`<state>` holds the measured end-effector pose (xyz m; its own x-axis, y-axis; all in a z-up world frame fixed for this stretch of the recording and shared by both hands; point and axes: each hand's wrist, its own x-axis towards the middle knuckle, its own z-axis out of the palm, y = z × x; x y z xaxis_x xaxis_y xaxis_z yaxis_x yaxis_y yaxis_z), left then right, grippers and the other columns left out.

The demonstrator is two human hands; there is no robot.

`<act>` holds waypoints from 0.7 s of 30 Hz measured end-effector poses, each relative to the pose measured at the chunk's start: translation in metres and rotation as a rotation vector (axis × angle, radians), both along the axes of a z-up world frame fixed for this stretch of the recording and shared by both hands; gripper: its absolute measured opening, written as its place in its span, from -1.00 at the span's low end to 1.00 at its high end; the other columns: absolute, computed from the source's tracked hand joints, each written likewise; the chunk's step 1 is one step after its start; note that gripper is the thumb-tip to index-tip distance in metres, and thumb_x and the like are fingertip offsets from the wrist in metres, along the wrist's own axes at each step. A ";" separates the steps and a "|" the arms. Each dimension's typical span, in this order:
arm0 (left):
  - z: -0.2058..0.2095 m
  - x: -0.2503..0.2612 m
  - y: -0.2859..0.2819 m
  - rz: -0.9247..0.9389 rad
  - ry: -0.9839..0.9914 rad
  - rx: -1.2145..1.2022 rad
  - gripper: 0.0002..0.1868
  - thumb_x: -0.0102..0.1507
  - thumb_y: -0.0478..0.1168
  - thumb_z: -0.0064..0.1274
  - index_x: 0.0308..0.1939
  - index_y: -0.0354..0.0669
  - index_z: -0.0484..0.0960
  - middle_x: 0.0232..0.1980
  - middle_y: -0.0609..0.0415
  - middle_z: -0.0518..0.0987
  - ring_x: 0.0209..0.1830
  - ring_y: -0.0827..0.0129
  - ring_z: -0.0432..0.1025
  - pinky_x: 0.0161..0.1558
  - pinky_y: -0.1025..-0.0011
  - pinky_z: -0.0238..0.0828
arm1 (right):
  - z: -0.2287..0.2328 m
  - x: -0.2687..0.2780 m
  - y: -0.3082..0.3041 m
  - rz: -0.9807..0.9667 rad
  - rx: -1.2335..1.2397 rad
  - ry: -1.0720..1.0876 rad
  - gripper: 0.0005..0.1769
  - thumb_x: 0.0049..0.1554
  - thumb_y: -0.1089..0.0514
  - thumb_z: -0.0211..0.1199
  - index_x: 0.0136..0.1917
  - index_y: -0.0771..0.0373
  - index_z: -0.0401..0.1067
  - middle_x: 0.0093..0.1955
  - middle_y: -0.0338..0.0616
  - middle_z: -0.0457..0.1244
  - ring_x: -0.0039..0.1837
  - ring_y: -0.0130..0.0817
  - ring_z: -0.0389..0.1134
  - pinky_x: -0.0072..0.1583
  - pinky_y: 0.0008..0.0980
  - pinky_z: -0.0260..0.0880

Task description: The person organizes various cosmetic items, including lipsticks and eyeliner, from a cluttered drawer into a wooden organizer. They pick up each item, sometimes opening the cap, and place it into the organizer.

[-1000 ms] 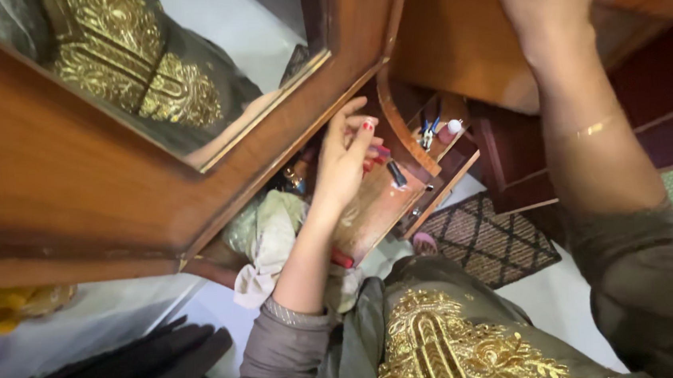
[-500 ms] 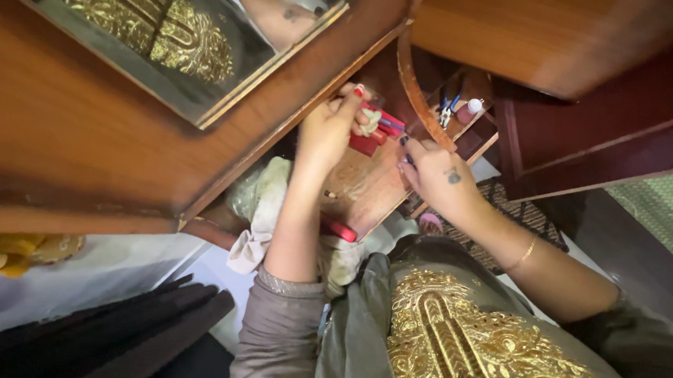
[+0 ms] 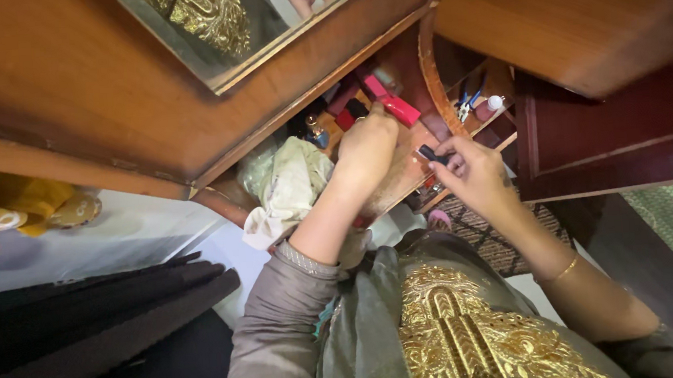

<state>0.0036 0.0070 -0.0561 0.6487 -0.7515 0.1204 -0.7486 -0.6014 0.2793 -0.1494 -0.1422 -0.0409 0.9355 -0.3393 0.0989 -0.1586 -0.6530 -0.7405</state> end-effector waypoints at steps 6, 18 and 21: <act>0.010 -0.013 0.001 0.019 0.015 0.179 -0.86 0.17 -0.36 0.05 -0.29 -0.18 0.74 -0.20 -0.09 0.69 -0.21 0.11 0.64 -0.25 0.25 0.60 | -0.010 -0.003 0.002 0.062 0.086 -0.117 -0.69 0.12 0.27 0.38 0.12 0.38 0.45 -0.14 -0.13 0.39 -0.19 -0.51 0.39 -0.12 -0.50 0.46; 0.013 -0.043 0.003 -0.121 0.217 0.135 -0.82 0.22 -0.28 0.00 -0.25 -0.23 0.72 -0.26 -0.14 0.70 -0.24 0.04 0.64 -0.18 0.16 0.57 | -0.044 -0.003 0.009 0.021 0.445 -0.110 -0.85 0.20 0.36 0.31 0.02 0.41 0.37 -0.09 -0.19 0.34 -0.08 -0.57 0.37 -0.04 -0.56 0.43; 0.022 -0.032 0.014 -0.152 0.267 0.137 -0.80 0.21 -0.31 -0.03 -0.26 -0.27 0.71 -0.24 -0.21 0.68 -0.20 -0.03 0.62 -0.18 0.10 0.56 | -0.047 0.000 0.011 0.007 0.570 -0.142 -0.79 0.21 0.40 0.25 0.09 0.43 0.31 -0.02 -0.13 0.33 -0.03 -0.51 0.42 0.01 -0.52 0.48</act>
